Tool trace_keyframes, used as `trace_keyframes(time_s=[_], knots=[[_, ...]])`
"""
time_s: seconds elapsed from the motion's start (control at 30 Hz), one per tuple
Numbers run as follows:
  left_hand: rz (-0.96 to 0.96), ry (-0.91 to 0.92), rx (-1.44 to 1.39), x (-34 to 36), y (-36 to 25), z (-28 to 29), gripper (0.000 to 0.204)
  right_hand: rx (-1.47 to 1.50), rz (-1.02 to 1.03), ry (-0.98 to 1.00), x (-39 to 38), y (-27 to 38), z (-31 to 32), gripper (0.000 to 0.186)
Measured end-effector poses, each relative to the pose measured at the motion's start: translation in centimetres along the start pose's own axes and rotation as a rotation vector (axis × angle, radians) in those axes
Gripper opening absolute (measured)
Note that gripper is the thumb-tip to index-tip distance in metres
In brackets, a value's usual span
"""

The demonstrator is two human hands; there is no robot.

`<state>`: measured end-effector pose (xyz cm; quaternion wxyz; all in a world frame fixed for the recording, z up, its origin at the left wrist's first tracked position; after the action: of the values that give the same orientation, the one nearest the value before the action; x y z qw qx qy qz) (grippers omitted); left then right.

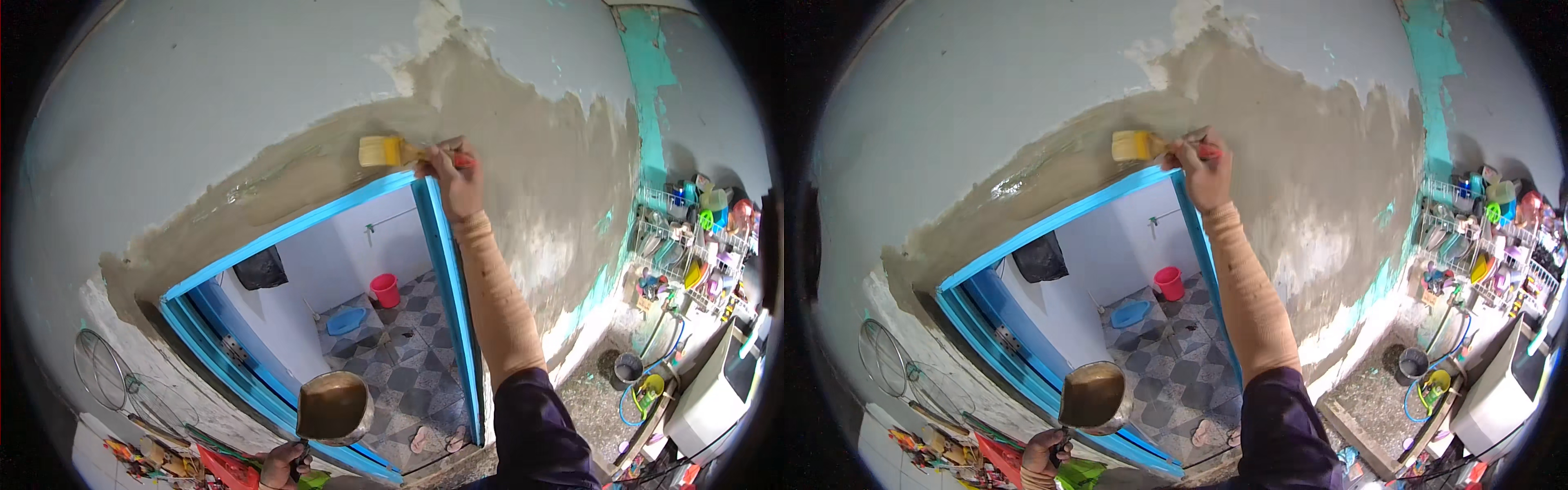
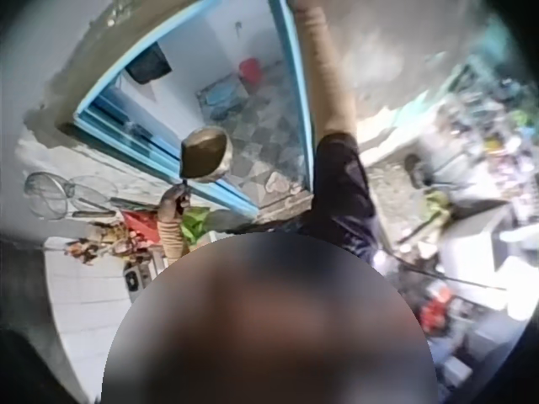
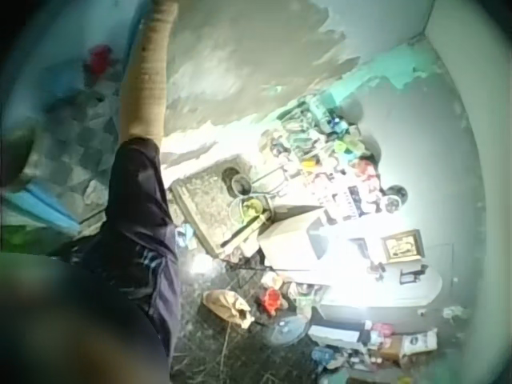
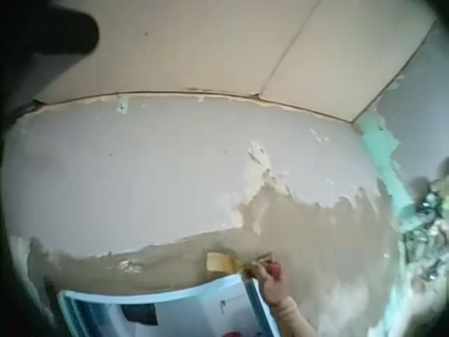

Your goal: Applying a liquid coating or primer to a plastered wall around a doorway using a paintbrush.

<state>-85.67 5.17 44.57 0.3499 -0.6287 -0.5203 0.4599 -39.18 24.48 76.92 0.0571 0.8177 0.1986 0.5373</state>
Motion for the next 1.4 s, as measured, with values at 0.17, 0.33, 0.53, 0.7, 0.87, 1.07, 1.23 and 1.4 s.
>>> trace_keyframes(time_s=[0.17, 0.33, 0.53, 0.7, 0.87, 1.07, 1.23, 1.4], knots=[[-0.005, -0.015, 0.087, -2.0, -1.5, -3.0, 0.019, -0.077, 0.154, -0.278, 0.9, 4.0, 8.7, 0.007], [0.016, 0.025, 0.037, -0.6, -0.2, -1.4, 0.021, 0.194, 0.027, -0.093, 1.0, 3.1, 2.9, 0.007], [0.014, 0.072, 0.082, 0.0, 0.0, -1.9, 0.024, 0.152, -0.019, -0.187, 2.6, 0.6, 6.4, 0.009], [-0.019, 0.032, 0.076, 0.3, 0.4, -2.4, 0.024, 0.166, 0.060, -0.318, 1.4, 4.8, 7.1, 0.010], [-0.004, 0.101, 0.084, 1.0, 1.0, -2.4, 0.024, 0.257, -0.070, -0.097, 2.4, 0.4, 1.9, 0.010], [0.015, 0.049, 0.029, 0.8, 1.0, -2.6, 0.025, -0.145, 0.166, -0.385, -0.1, 4.1, 11.7, 0.007], [-0.023, 0.024, 0.082, 0.5, 0.8, -2.6, 0.024, -0.854, 0.523, -0.345, -2.7, 5.0, 2.9, 0.003], [0.001, -0.009, 0.060, 0.3, 0.9, -2.6, 0.024, -0.983, 0.582, 0.055, -7.3, -0.8, -11.4, 0.030]])
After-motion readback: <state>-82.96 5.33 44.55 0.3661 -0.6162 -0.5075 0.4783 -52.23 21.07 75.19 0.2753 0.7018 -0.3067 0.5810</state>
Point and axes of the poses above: each hand's wrist, its own x-axis towards the middle knuckle, its own z-axis out of the back of the hand, y = z × x, the point moved 7 cm from there along x, towards the middle knuckle, and after that the axes turned 6 degrees about -z, right-handed, at the moved point
